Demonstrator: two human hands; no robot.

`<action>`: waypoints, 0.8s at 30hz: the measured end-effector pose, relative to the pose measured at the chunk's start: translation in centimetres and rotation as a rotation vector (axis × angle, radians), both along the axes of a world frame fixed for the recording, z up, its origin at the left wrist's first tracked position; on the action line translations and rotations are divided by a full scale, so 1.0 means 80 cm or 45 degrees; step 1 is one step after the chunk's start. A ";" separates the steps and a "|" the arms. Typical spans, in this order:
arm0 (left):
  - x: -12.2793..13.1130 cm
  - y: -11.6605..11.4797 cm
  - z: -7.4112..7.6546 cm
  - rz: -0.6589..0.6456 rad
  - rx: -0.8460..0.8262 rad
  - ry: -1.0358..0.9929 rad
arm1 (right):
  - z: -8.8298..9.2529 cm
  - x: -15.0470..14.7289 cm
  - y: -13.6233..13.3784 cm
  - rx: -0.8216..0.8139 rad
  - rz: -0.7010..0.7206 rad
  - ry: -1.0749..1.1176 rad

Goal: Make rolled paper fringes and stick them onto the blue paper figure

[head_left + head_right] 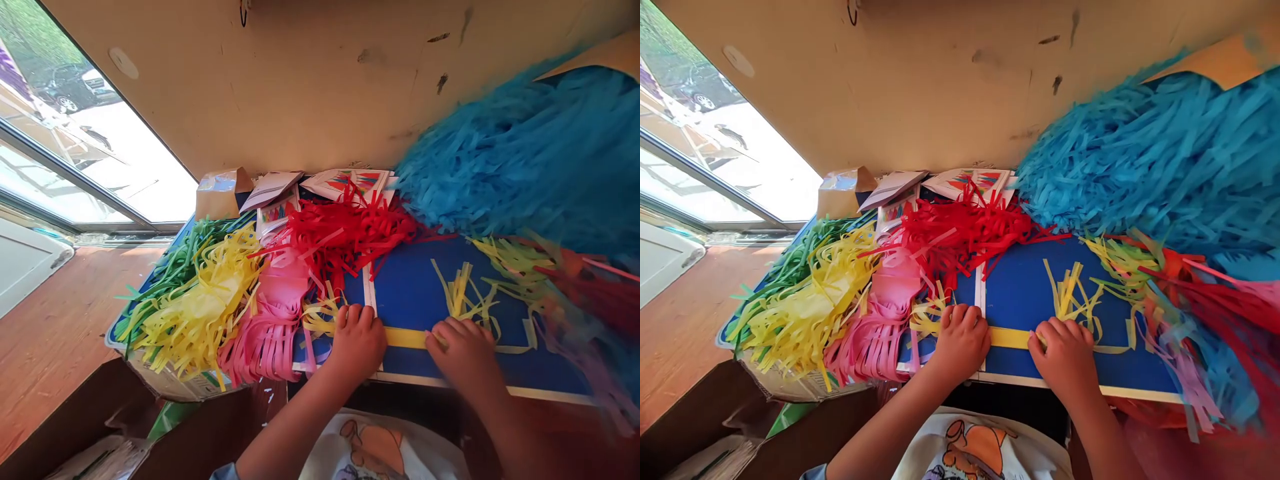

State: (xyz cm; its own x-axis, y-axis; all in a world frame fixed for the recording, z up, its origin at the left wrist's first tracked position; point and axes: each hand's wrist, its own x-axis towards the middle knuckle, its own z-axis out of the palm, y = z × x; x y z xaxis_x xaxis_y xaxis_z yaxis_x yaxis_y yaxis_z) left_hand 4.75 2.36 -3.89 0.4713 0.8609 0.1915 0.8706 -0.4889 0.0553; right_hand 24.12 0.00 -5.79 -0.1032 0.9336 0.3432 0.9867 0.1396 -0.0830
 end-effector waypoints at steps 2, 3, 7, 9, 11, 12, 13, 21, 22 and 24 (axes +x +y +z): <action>-0.001 0.000 -0.001 -0.008 -0.003 0.001 | -0.001 0.000 0.000 -0.004 0.001 0.005; -0.001 0.001 -0.001 -0.012 -0.006 0.004 | -0.001 0.001 0.000 -0.011 0.000 0.009; 0.000 0.003 -0.001 -0.003 -0.021 0.013 | -0.003 0.003 0.001 -0.020 0.018 0.039; 0.002 0.005 0.000 0.014 -0.029 0.000 | -0.002 0.003 0.002 -0.017 0.014 0.049; 0.004 0.006 0.001 0.030 -0.030 -0.022 | 0.001 0.001 0.002 -0.026 -0.010 0.047; 0.005 0.006 0.002 0.036 -0.030 -0.033 | 0.003 -0.001 0.001 -0.033 -0.024 0.040; 0.005 0.007 0.002 0.042 -0.034 -0.041 | 0.005 -0.003 0.001 -0.040 -0.036 0.027; 0.007 0.006 0.005 0.076 -0.066 -0.011 | 0.012 -0.013 -0.002 -0.053 -0.105 -0.113; 0.007 0.006 0.006 0.076 -0.074 0.004 | 0.012 -0.013 -0.001 -0.054 -0.106 -0.117; 0.010 0.008 0.007 0.076 -0.095 0.034 | 0.011 -0.013 -0.001 -0.055 -0.105 -0.123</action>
